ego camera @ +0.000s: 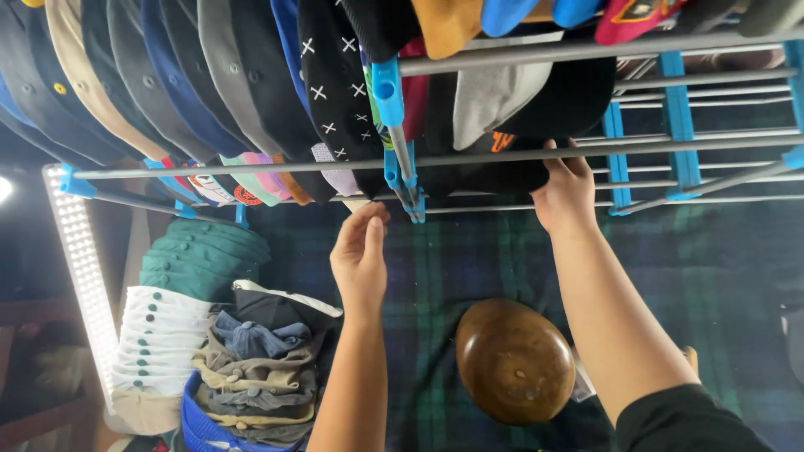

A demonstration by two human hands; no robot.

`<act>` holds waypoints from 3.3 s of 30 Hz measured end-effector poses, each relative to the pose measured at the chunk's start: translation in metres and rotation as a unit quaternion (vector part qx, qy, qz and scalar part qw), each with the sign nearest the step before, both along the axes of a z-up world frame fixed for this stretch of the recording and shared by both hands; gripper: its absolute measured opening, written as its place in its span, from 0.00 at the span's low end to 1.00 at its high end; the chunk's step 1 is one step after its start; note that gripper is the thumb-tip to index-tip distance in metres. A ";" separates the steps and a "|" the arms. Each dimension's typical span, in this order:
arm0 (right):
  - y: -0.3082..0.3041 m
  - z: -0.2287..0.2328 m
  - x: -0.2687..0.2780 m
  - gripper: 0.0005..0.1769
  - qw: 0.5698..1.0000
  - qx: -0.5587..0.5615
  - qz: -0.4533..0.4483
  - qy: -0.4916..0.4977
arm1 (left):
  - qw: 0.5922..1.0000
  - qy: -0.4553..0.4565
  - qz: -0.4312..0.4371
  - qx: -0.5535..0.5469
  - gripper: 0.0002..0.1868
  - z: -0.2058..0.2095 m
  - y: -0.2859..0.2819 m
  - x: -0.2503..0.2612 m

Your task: The person is using a hair dryer and a brush to clean and reshape a black baseball cap among a collection of other caps.

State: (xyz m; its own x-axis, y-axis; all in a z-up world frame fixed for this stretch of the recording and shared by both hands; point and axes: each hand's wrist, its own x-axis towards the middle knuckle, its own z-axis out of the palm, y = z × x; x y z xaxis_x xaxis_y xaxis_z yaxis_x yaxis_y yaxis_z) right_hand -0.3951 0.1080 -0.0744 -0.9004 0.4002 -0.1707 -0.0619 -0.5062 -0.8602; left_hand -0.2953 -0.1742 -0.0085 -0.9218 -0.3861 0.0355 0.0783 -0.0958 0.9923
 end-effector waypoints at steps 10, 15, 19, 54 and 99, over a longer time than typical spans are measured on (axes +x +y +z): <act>-0.051 -0.056 -0.062 0.18 0.914 0.371 0.111 -0.124 | 0.968 0.023 0.084 -0.234 0.20 0.013 -0.010 -0.033; -0.069 -0.022 -0.048 0.24 0.845 0.505 0.155 -0.083 | 0.972 0.026 0.081 -0.217 0.22 0.000 -0.009 -0.036; -0.081 -0.011 -0.044 0.21 0.835 0.515 0.174 -0.085 | 0.974 0.013 0.082 -0.211 0.22 0.009 -0.004 -0.038; -0.070 0.084 0.004 0.27 0.877 0.430 0.212 -0.020 | 0.973 -0.046 0.050 -0.219 0.17 0.023 -0.029 -0.002; 0.490 -0.151 0.402 0.43 0.867 -0.179 -0.348 -0.307 | 0.774 -0.202 -0.548 -0.246 0.13 -0.018 0.426 0.258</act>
State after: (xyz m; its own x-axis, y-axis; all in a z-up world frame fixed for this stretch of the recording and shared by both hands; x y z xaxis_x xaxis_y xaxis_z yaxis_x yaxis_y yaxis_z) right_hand 0.0074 0.5979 -0.2256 -0.1565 0.6333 -0.7579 -0.0448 -0.7712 -0.6351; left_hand -0.0374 0.2520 -0.0268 -0.6604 0.6036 -0.4467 -0.1086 0.5118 0.8522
